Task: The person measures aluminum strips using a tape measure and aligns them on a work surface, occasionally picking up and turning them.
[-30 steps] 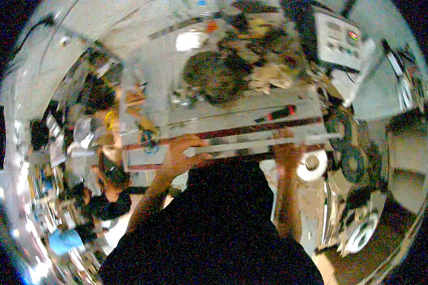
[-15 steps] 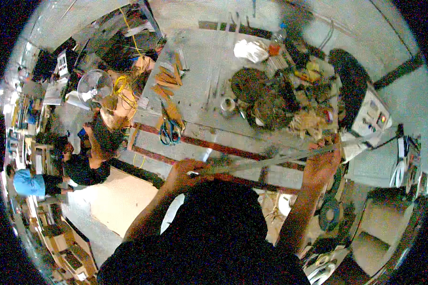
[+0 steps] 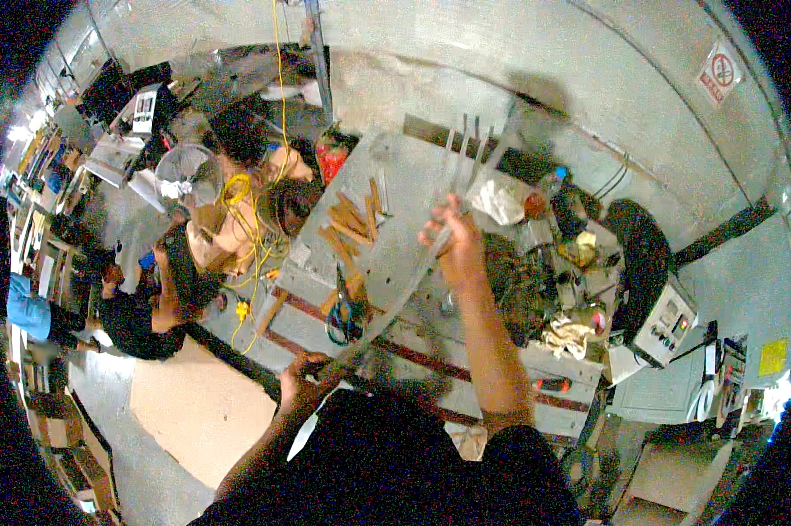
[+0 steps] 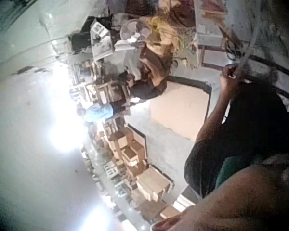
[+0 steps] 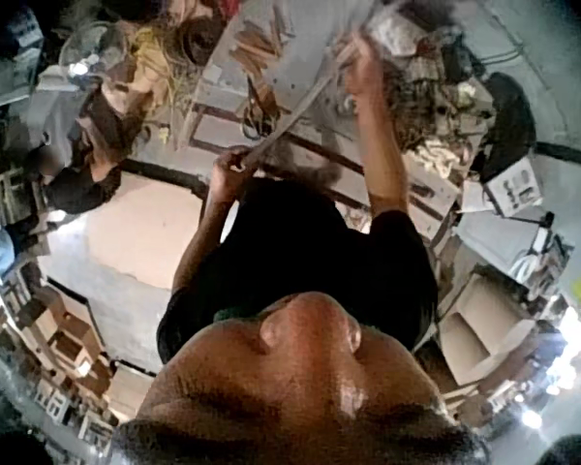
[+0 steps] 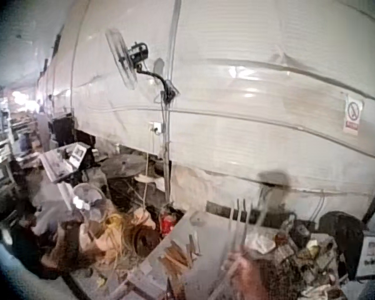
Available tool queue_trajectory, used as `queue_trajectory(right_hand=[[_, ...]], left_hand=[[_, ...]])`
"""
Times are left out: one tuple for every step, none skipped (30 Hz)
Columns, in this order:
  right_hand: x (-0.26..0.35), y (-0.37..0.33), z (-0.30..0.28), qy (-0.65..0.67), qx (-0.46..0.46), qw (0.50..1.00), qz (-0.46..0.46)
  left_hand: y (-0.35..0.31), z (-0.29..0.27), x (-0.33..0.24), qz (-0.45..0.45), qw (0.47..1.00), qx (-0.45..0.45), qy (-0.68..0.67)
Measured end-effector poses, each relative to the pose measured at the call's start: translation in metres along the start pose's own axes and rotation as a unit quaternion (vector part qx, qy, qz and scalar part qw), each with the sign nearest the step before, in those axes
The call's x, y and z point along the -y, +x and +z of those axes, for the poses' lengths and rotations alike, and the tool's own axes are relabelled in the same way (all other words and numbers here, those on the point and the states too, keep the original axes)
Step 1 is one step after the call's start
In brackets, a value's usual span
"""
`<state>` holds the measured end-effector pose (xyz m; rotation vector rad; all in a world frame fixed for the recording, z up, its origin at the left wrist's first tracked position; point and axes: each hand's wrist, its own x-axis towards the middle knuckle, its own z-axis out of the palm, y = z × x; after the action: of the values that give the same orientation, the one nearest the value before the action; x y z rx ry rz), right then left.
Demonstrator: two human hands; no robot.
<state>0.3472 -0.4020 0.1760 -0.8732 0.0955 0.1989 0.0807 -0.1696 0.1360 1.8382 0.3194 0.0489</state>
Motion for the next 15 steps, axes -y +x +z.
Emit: queue_trajectory(right_hand=[[-0.015,0.016,0.005,0.008,0.017,0.999,0.027],[-0.029,0.030,0.008,0.007,0.029,0.998,0.050],[-0.042,0.043,0.008,0.007,0.040,0.997,0.073],[-0.057,0.055,0.003,0.025,0.067,0.992,0.101],[-0.068,0.064,0.000,0.041,0.095,0.986,0.127],[-0.080,0.069,0.007,-0.005,0.095,0.989,0.113],[-0.088,0.073,0.010,-0.050,0.091,0.990,0.097],[-0.094,0.082,0.007,-0.037,0.084,0.987,0.131],[-0.100,0.093,-0.001,-0.024,0.072,0.983,0.167],[-0.107,0.103,-0.013,-0.009,0.056,0.977,0.204],[-0.114,0.112,-0.032,0.003,0.056,0.977,0.206],[-0.125,0.121,-0.046,0.015,0.059,0.975,0.212],[-0.133,0.123,-0.044,0.029,0.068,0.972,0.224],[-0.138,0.125,-0.044,0.024,0.066,0.966,0.251],[-0.142,0.128,-0.046,0.020,0.063,0.959,0.276]], left_hand=[[0.003,0.000,0.000,0.004,0.999,-0.030,0.030],[0.007,-0.002,0.002,0.003,0.999,-0.031,0.008],[0.010,-0.004,0.005,0.003,0.999,-0.030,-0.013],[0.014,-0.003,0.013,0.011,0.996,-0.047,0.070],[0.017,-0.002,0.016,0.063,0.994,-0.069,0.061],[0.019,0.000,0.023,0.057,0.987,-0.073,0.130],[0.023,0.003,0.029,0.051,0.976,-0.075,0.197],[0.029,0.008,0.037,0.089,0.973,-0.085,0.194],[0.035,0.016,0.046,0.124,0.969,-0.092,0.191],[0.043,0.023,0.049,0.156,0.965,-0.095,0.188],[0.052,0.028,0.042,0.169,0.965,-0.084,0.181],[0.057,0.030,0.031,0.178,0.965,-0.077,0.177],[0.060,0.027,0.025,0.183,0.964,-0.076,0.177],[0.067,0.029,0.034,0.215,0.956,-0.083,0.179],[0.073,0.031,0.040,0.209,0.957,-0.084,0.185]])
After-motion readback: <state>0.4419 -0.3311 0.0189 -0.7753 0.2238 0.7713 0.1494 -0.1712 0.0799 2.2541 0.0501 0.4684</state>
